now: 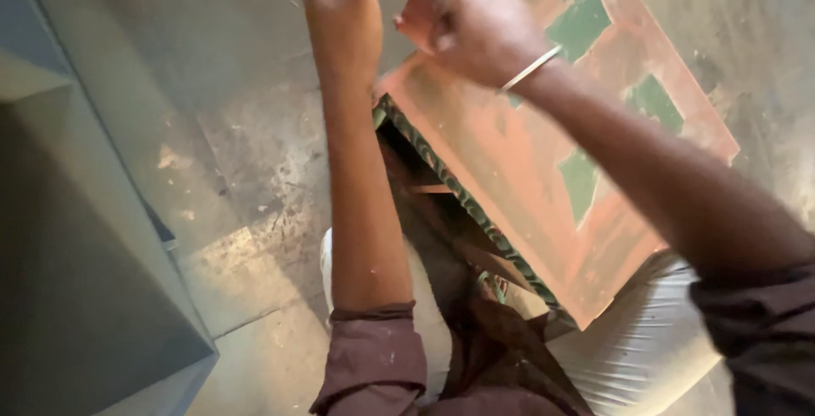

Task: The person applies a reddish-brown substance to a green wooden stool using a small rectangular tool. They scoop the substance from a flat container on the floor and spread it across the stool's top surface, gradually covering the green paint.

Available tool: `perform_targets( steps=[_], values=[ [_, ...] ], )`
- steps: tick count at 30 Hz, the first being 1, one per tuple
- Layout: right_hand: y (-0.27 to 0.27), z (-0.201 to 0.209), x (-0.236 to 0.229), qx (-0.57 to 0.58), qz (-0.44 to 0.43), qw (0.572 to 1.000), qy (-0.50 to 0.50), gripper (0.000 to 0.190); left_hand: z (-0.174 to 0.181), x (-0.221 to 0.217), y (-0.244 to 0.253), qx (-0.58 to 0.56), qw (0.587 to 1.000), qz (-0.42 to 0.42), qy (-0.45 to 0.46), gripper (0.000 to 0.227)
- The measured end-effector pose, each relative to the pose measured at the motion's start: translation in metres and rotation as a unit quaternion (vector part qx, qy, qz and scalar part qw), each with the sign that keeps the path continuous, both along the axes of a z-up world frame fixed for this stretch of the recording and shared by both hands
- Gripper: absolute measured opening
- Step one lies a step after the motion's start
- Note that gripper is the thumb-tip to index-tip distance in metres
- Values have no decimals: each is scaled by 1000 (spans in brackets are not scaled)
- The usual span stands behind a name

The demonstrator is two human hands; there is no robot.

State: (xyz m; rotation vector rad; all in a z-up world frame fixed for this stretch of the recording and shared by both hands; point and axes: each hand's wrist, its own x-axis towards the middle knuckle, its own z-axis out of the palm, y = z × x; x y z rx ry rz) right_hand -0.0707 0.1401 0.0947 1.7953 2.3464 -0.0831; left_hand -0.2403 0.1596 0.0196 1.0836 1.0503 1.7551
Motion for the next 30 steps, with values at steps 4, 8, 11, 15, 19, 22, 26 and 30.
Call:
perform_targets(
  steps=[4, 8, 11, 15, 19, 22, 26, 30],
  values=[
    [-11, 40, 65, 93, 129, 942, 297, 31, -15, -5, 6, 10, 1000, 0, -15, 45],
    [-30, 24, 118, 184, 174, 962, 99, 46, -19, 1, 9, -31, 999, -13, -6, 46],
    [-39, 0, 110, 185, 214, 947, 154, 58, -21, 4, 10, -45, 999, -13, 1, 43],
    [-73, -10, 54, 153, 170, 968, 103, 37, -31, 5, 11, 66, 995, 69, 36, 35],
    [-97, 10, 30, 92, 250, 962, 60, 41, -41, 9, 18, -27, 997, 48, 59, 37],
    [-59, 24, 70, 129, 221, 966, 48, 22, -57, 8, 22, -65, 997, 14, 48, 37],
    [8, 6, 129, 133, 61, 986, 83, 28, -71, -1, 31, 83, 951, 126, 269, 31],
    [16, -16, 113, 245, 91, 965, -33, 21, -83, -11, 30, 49, 966, 118, 225, 32]
  ],
)
